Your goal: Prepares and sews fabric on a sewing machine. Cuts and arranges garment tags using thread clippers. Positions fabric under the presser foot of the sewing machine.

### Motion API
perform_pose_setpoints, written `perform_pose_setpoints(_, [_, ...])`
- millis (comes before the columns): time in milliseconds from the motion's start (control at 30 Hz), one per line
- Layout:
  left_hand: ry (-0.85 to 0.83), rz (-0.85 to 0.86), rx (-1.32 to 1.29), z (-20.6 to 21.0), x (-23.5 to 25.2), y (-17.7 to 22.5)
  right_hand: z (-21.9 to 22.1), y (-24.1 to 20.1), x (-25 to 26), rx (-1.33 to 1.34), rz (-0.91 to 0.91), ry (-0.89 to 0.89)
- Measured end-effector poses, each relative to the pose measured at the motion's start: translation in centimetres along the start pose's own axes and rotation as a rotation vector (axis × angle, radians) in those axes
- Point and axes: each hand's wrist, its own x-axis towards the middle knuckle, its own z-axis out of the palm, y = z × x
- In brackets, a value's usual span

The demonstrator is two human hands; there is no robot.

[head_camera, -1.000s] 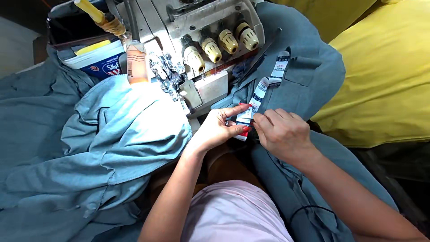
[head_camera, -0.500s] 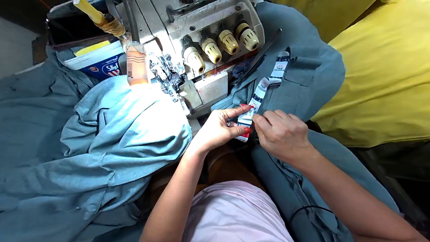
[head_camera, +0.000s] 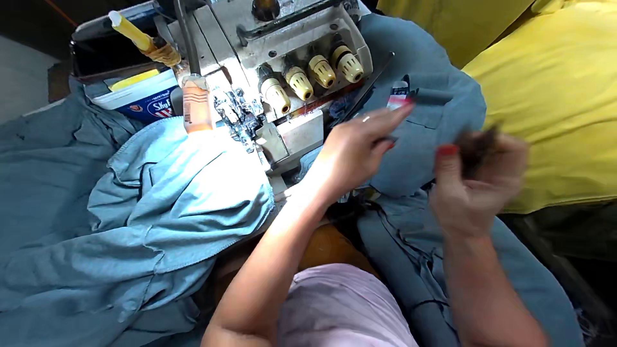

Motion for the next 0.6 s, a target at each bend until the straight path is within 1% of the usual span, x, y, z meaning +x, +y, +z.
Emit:
perform_pose_setpoints(33, [0.041,0.156,0.070,0.6,1.8,0.2,0.0,-0.1,0.4,0.084,0.021,0.103])
perform_pose_setpoints(67, [0.042,0.269,0.170,1.2,3.3,0.1,0.0,-0.2,0.6,0.147,0.048,0.180])
perform_pose_setpoints(100, [-0.005,0.334,0.297,1.5,4.5,-0.2,0.0,-0.2,0.5,0.193,0.085,0.222])
perform_pose_setpoints(133, [-0.097,0.342,0.428,1.8,5.0,-0.5,0.0,-0.2,0.1,0.220,0.133,0.233])
perform_pose_setpoints(167, [-0.209,0.297,0.526,2.0,5.0,-0.9,-0.1,-0.1,-0.4,0.236,0.190,0.226])
perform_pose_setpoints(200, [-0.271,0.234,0.564,2.0,4.2,-1.3,-0.2,0.0,-1.1,0.246,0.246,0.210])
perform_pose_setpoints(233, [-0.237,0.198,0.537,1.9,2.9,-1.6,-0.2,0.0,-1.8,0.262,0.300,0.191])
perform_pose_setpoints(300, [0.003,0.160,0.340,1.4,-0.8,-1.7,0.3,-0.5,-3.5,0.314,0.420,0.141])
perform_pose_setpoints(333, [0.125,0.131,0.209,1.1,-2.7,-1.4,0.8,-1.0,-4.3,0.361,0.493,0.087])
perform_pose_setpoints(367, [0.210,0.091,0.103,0.6,-4.5,-0.8,1.3,-1.7,-4.9,0.447,0.579,0.010])
perform_pose_setpoints(400, [0.247,0.037,0.028,0.0,-6.2,0.0,1.9,-2.6,-5.2,0.553,0.666,-0.099])
perform_pose_setpoints(433, [0.256,-0.017,-0.021,-0.7,-7.7,0.7,2.5,-3.5,-5.3,0.675,0.746,-0.227])
perform_pose_setpoints(500, [0.264,-0.050,-0.042,-2.2,-10.0,1.9,4.0,-5.0,-5.1,0.921,0.865,-0.468])
perform_pose_setpoints(533, [0.265,-0.051,-0.033,-3.1,-10.9,2.4,4.8,-5.9,-4.9,1.016,0.909,-0.561])
perform_pose_setpoints(600, [0.268,-0.048,0.020,-4.7,-12.3,3.4,6.4,-7.6,-4.6,1.159,1.011,-0.677])
